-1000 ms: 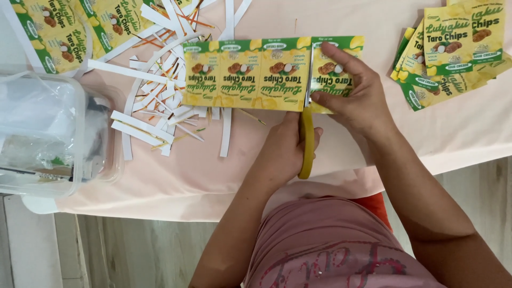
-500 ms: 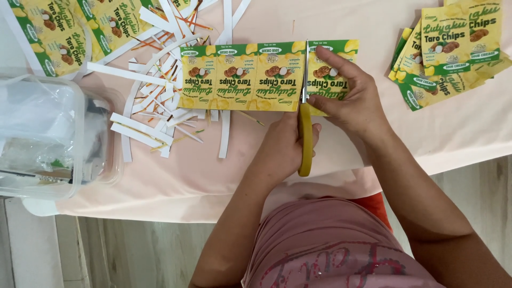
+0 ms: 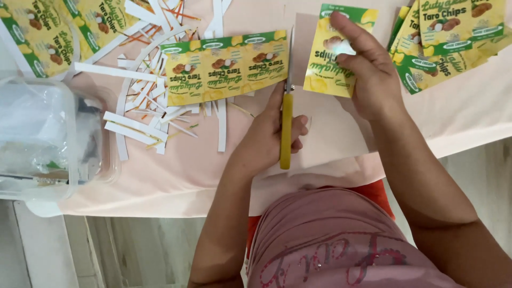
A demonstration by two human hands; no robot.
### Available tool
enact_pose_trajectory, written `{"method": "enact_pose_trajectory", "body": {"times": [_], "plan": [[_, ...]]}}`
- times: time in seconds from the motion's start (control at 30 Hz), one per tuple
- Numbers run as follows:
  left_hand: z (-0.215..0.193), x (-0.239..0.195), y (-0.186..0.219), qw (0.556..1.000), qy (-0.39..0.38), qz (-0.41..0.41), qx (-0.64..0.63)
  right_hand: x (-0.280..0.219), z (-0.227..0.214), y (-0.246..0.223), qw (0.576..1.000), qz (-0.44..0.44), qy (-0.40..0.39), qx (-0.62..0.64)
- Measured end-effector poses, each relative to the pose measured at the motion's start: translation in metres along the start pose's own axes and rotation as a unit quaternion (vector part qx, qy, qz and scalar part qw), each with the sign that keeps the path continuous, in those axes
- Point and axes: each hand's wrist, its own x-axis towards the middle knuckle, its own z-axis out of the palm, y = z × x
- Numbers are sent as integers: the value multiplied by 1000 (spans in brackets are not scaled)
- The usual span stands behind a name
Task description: The person uses yellow-handled scissors to cut a large printed sheet of 'Lutyaku Taro Chips' packaging into individual packet-sized pieces. The person repeatedly cuts along the printed lines, separates the cut pieces, and stacks them on the table. Trimmed paper strips accumulate on the table throughout the process.
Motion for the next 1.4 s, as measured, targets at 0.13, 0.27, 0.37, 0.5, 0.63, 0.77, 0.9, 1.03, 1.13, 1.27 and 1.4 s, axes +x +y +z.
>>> {"method": "enact_pose_trajectory", "body": {"times": [0.13, 0.27, 0.37, 0.5, 0.63, 0.77, 0.9, 1.03, 1.13, 1.27, 1.4], "plan": [[1, -3, -5, 1000, -5, -3, 13, 1, -13, -4, 999, -42, -12, 23], [0, -2, -19, 999, -15, 19, -24, -1, -22, -8, 997, -62, 20, 36], [2, -5, -22, 999, -17, 19, -25, 2, -35, -6, 987, -63, 97, 109], [1, -14, -25, 999, -9, 3, -30, 9, -77, 7, 911, 15, 287, 296], [0, -22, -31, 999, -1, 31, -21, 8, -101, 2, 828, 41, 368, 421], [-2, -31, -34, 999, 27, 23, -10, -3, -104, -5, 814, 54, 328, 477], [-7, -40, -34, 998, 55, 33, 4, -7, -63, -47, 879, 144, 287, 352], [-10, -44, -34, 997, 65, 46, 7, 2, -50, -16, 961, 125, 160, 186], [-8, -46, -34, 996, 67, 50, 4, 8, -21, -11, 998, 34, 1, -48], [-5, -47, -36, 995, 76, 61, 0, 36, 23, -12, 967, -14, -122, -223], [-3, -50, -37, 992, 104, 70, -12, 59, 62, -27, 931, 59, -112, -342]]}}
